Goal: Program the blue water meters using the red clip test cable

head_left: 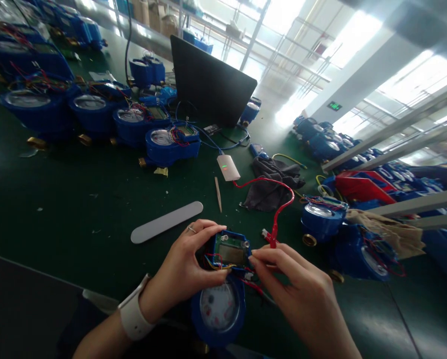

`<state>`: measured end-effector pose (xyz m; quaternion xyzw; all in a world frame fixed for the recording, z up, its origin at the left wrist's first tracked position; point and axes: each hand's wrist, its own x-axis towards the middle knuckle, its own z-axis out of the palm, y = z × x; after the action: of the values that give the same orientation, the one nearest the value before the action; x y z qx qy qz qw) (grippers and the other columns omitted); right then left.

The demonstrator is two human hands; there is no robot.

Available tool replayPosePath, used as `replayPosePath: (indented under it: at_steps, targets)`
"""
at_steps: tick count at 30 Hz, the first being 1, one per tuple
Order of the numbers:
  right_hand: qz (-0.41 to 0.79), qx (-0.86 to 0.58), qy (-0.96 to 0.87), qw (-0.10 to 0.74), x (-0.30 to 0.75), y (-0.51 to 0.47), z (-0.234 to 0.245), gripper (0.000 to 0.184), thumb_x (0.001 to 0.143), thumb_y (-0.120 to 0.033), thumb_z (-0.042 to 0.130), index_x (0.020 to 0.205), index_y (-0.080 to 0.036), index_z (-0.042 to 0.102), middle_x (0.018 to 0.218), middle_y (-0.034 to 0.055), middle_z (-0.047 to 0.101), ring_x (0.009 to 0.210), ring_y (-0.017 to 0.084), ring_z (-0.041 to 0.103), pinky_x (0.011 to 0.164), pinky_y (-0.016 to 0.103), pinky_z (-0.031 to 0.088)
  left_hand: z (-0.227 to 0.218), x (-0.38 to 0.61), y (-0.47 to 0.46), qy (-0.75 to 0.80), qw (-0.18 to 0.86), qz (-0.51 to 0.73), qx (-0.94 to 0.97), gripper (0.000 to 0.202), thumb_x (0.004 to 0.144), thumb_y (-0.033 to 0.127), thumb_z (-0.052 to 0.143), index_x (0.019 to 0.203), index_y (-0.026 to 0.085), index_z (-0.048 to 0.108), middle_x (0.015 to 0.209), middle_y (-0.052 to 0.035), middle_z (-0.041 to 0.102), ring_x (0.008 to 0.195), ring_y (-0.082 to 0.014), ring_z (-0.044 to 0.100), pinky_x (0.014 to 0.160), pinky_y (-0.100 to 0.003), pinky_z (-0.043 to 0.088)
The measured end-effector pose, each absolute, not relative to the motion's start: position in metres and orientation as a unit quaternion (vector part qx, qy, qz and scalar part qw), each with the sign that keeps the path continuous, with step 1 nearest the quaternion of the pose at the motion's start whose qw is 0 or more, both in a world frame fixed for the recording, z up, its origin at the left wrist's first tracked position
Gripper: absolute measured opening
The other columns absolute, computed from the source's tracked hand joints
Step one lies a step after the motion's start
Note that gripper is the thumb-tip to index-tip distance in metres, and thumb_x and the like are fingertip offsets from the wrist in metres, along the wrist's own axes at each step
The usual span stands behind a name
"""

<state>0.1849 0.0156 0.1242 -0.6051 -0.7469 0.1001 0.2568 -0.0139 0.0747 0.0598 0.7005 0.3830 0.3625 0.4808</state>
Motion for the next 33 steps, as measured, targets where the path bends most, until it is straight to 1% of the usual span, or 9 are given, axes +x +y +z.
replayPosePath:
  at_steps: [8, 11, 14, 16, 19, 21, 23, 28, 33]
  targets:
    - [0.015, -0.580, -0.755, 0.305, 0.181, 0.011, 0.128, 0.010, 0.092, -0.017, 0.060, 0.090, -0.021, 0.069, 0.083, 0.0023, 0.073, 0.070, 0.015, 0.072, 0.060, 0.023, 0.058, 0.064, -0.015, 0.075, 0.380, 0.480, 0.372, 0.697, 0.053, 0.068, 0.018, 0.076, 0.120, 0.020, 0.062, 0.120, -0.0079, 0.061, 0.115, -0.0269, 0.059, 0.102, -0.045, 0.049]
    - [-0.073, -0.613, -0.694, 0.371, 0.188, 0.006, 0.135, 0.007, 0.090, -0.019, 0.065, 0.092, -0.024, 0.069, 0.088, 0.0021, 0.075, 0.073, 0.017, 0.073, 0.064, 0.027, 0.060, 0.065, -0.015, 0.075, 0.378, 0.480, 0.371, 0.699, 0.053, 0.069, 0.018, 0.076, 0.120, 0.020, 0.061, 0.121, -0.0087, 0.060, 0.115, -0.0268, 0.059, 0.103, -0.046, 0.048]
    - [-0.044, -0.647, -0.621, 0.440, 0.205, 0.005, 0.129, 0.006, 0.089, -0.025, 0.068, 0.094, -0.025, 0.071, 0.090, 0.0028, 0.076, 0.067, 0.017, 0.073, 0.062, 0.029, 0.061, 0.066, -0.017, 0.075, 0.387, 0.479, 0.356, 0.702, 0.054, 0.071, 0.022, 0.076, 0.122, 0.019, 0.060, 0.126, -0.0105, 0.059, 0.121, -0.0287, 0.056, 0.107, -0.050, 0.044]
    - [0.033, -0.661, -0.602, 0.446, 0.220, 0.005, 0.117, 0.011, 0.090, -0.029, 0.067, 0.096, -0.022, 0.072, 0.085, 0.0036, 0.076, 0.065, 0.017, 0.073, 0.057, 0.028, 0.062, 0.068, -0.019, 0.074, 0.404, 0.479, 0.343, 0.700, 0.063, 0.072, 0.031, 0.080, 0.129, 0.019, 0.056, 0.134, -0.0128, 0.055, 0.130, -0.0318, 0.050, 0.113, -0.055, 0.038]
    - [0.121, -0.687, -0.587, 0.411, 0.245, 0.001, 0.089, 0.021, 0.093, -0.034, 0.062, 0.102, -0.019, 0.073, 0.084, 0.0061, 0.078, 0.069, 0.020, 0.076, 0.056, 0.030, 0.064, 0.069, -0.024, 0.070, 0.420, 0.495, 0.334, 0.683, 0.094, 0.066, 0.052, 0.085, 0.144, 0.022, 0.042, 0.151, -0.0161, 0.041, 0.143, -0.0375, 0.034, 0.118, -0.062, 0.024]
    - [0.130, -0.702, -0.588, 0.380, 0.261, -0.009, 0.069, 0.024, 0.092, -0.036, 0.061, 0.104, -0.019, 0.074, 0.099, 0.0105, 0.078, 0.083, 0.024, 0.077, 0.062, 0.033, 0.066, 0.066, -0.027, 0.063, 0.425, 0.508, 0.352, 0.662, 0.107, 0.063, 0.062, 0.083, 0.150, 0.024, 0.033, 0.158, -0.0165, 0.030, 0.148, -0.0391, 0.024, 0.120, -0.063, 0.016]
    - [0.111, -0.722, -0.584, 0.354, 0.273, -0.023, 0.053, 0.028, 0.090, -0.039, 0.063, 0.107, -0.021, 0.076, 0.118, 0.0143, 0.074, 0.099, 0.028, 0.074, 0.069, 0.036, 0.066, 0.060, -0.032, 0.053, 0.441, 0.519, 0.381, 0.624, 0.106, 0.069, 0.065, 0.078, 0.153, 0.025, 0.025, 0.162, -0.0157, 0.023, 0.150, -0.0380, 0.018, 0.121, -0.061, 0.014]
    - [0.042, -0.783, -0.496, 0.374, 0.279, -0.068, 0.029, 0.041, 0.089, -0.045, 0.064, 0.123, -0.021, 0.069, 0.130, 0.0149, 0.068, 0.094, 0.028, 0.075, 0.075, 0.040, 0.064, 0.038, -0.046, 0.019, 0.504, 0.598, 0.358, 0.511, 0.093, 0.083, 0.064, 0.064, 0.155, 0.028, 0.019, 0.162, -0.0142, 0.025, 0.147, -0.0363, 0.027, 0.118, -0.055, 0.031]
    - [-0.059, -0.764, -0.535, 0.357, 0.265, -0.104, 0.006, 0.031, 0.093, -0.035, 0.063, 0.117, -0.016, 0.067, 0.115, 0.0153, 0.070, 0.097, 0.029, 0.071, 0.083, 0.045, 0.060, 0.043, -0.046, 0.001, 0.491, 0.729, 0.281, 0.385, 0.103, 0.067, 0.075, 0.071, 0.148, 0.023, 0.036, 0.150, -0.0172, 0.046, 0.139, -0.0395, 0.043, 0.111, -0.051, 0.044]
